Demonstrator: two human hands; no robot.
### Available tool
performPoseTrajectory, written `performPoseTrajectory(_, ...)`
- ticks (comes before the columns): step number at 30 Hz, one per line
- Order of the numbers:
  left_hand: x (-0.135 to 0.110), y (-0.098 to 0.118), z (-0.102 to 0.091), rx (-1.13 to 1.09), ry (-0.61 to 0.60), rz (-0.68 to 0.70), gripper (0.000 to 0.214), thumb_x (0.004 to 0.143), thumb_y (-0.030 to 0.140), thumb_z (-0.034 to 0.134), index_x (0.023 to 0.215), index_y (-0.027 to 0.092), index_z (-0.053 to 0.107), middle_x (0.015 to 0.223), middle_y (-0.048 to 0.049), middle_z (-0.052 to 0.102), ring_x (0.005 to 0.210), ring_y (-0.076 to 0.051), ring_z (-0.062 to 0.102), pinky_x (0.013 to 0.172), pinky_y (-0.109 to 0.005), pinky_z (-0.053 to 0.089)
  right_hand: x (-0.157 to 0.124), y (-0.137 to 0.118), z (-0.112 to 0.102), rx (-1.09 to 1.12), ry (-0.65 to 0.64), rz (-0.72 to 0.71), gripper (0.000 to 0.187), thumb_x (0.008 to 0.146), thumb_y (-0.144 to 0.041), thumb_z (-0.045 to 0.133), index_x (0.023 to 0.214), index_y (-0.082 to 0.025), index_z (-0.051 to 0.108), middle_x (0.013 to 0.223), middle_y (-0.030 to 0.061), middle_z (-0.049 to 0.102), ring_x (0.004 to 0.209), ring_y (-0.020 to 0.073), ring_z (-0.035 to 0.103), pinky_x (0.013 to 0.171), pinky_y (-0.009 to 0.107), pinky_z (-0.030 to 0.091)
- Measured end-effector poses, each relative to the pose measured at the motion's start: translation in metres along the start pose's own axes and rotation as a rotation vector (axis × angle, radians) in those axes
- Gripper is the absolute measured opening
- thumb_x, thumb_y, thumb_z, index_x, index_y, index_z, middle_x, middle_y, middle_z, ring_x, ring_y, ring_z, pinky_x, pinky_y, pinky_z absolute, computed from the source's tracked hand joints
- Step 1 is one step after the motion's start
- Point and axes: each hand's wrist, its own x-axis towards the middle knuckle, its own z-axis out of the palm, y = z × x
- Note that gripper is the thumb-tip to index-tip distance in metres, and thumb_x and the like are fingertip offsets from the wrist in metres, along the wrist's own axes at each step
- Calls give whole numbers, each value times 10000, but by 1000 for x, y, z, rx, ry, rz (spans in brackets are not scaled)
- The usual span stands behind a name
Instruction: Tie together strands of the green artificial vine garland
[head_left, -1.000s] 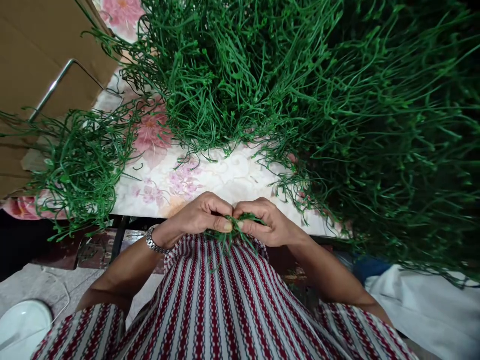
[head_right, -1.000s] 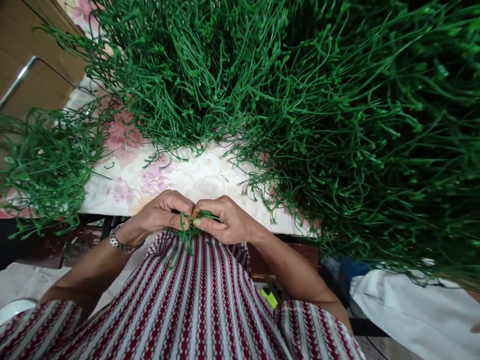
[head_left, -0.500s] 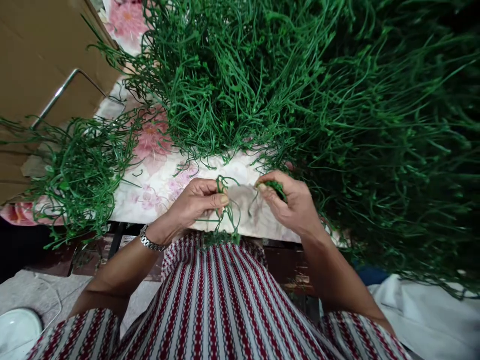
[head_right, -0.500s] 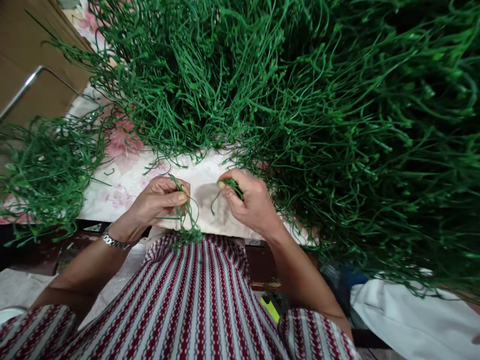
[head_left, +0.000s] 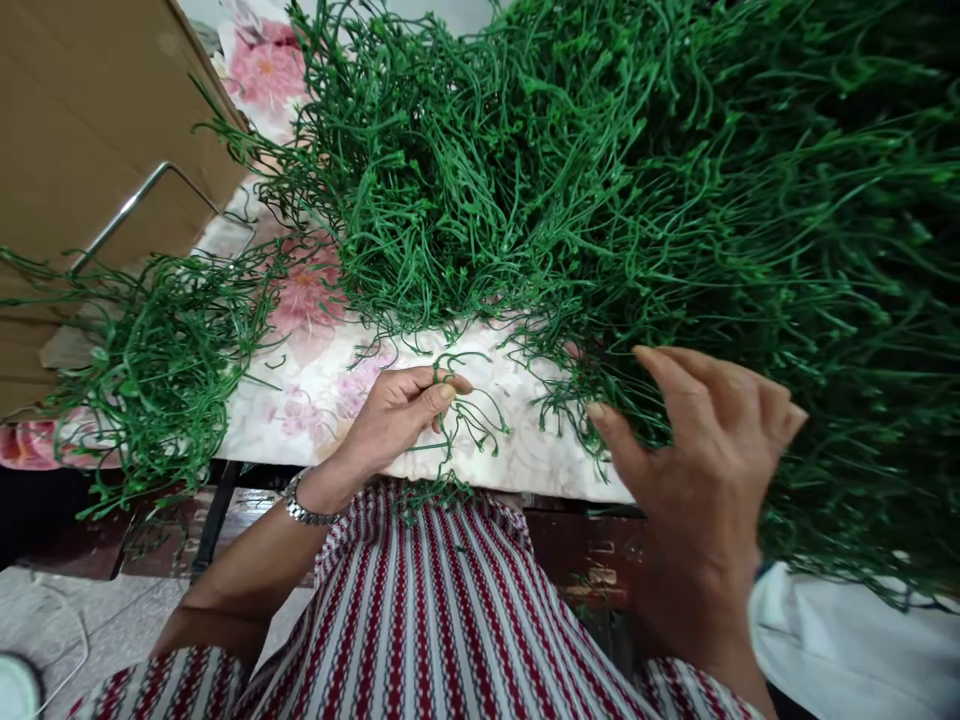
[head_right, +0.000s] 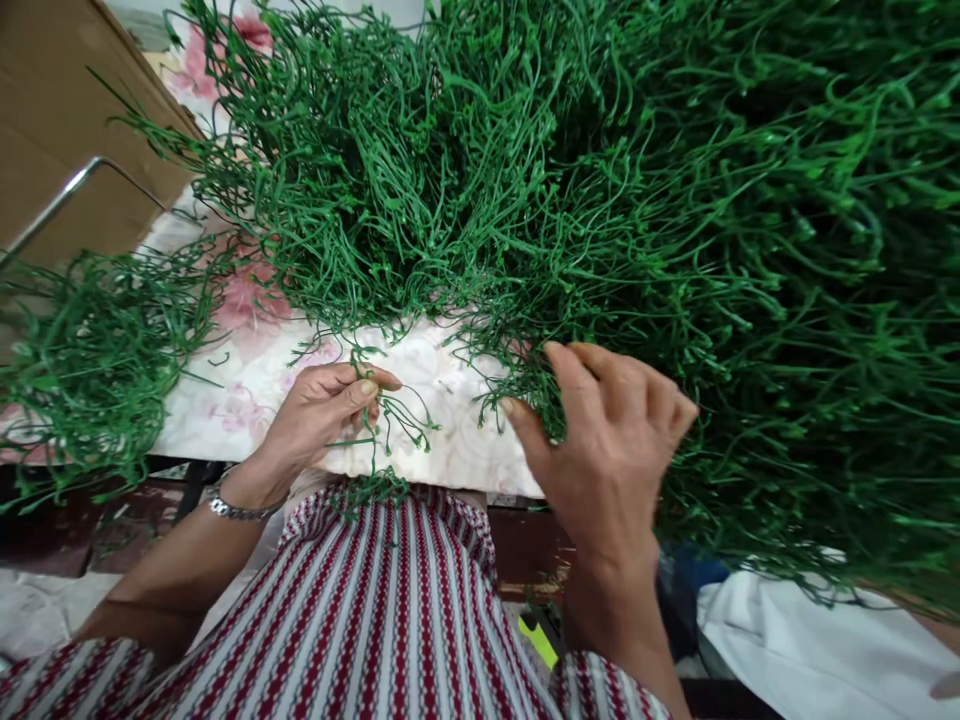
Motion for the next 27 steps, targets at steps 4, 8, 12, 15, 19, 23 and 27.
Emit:
performPoseTrajectory(4,-4,-1,5,-28,-31,0,251,720,337,650,848,123,665,582,-4,571,475,-58,490,436,-160,401,14,-39,24,513,-116,-149,294,800,-276,559,1071,-163,538,961,93,606,899,215,533,802,355,420)
performPoseTrajectory(8,-7,-6,6,-95,15,120,176,682,264,694,776,149,600,605,27,546,481,-53,502,447,-149,409,24,-61,48,820,-337,-203,147,858,-257,479,904,-148,565,794,56,609,753,153,534,712,283,423)
performPoseTrajectory(12,-8,-10,2,-108,46,108,136,695,243,681,710,143,590,545,38,505,437,-49,461,415,-149,364,23,-63,56,969,-397,-222,159,868,-217,454,764,-152,555,683,19,558,655,110,497,636,238,387)
performPoseTrajectory(15,-8,-9,2,-195,68,201,107,690,198,680,654,128,607,629,5,546,587,-69,509,537,-156,400,20,-63,57,1068,-441,-221,172,867,-207,454,731,-142,538,655,5,515,621,92,471,600,221,367)
performPoseTrajectory(19,-10,-5,9,-418,16,174,90,686,193,666,650,139,604,645,-5,549,612,-90,514,565,-183,410,14,-65,60,1205,-438,-189,172,865,-203,456,724,-141,532,660,0,501,619,82,471,593,211,370)
performPoseTrajectory(23,-14,-4,14,-504,-3,140,129,674,210,666,612,135,581,608,-5,522,558,-94,491,527,-198,402,7,-66,56,1254,-387,-191,148,857,-180,460,739,-139,538,652,1,503,613,84,476,581,213,373)
performPoseTrajectory(27,-17,-3,18,-518,19,169,125,681,195,651,605,124,583,588,-7,510,532,-95,485,518,-216,403,4,-67,51,1161,-296,-264,122,830,-133,469,734,-137,543,613,0,490,585,92,456,566,230,363)
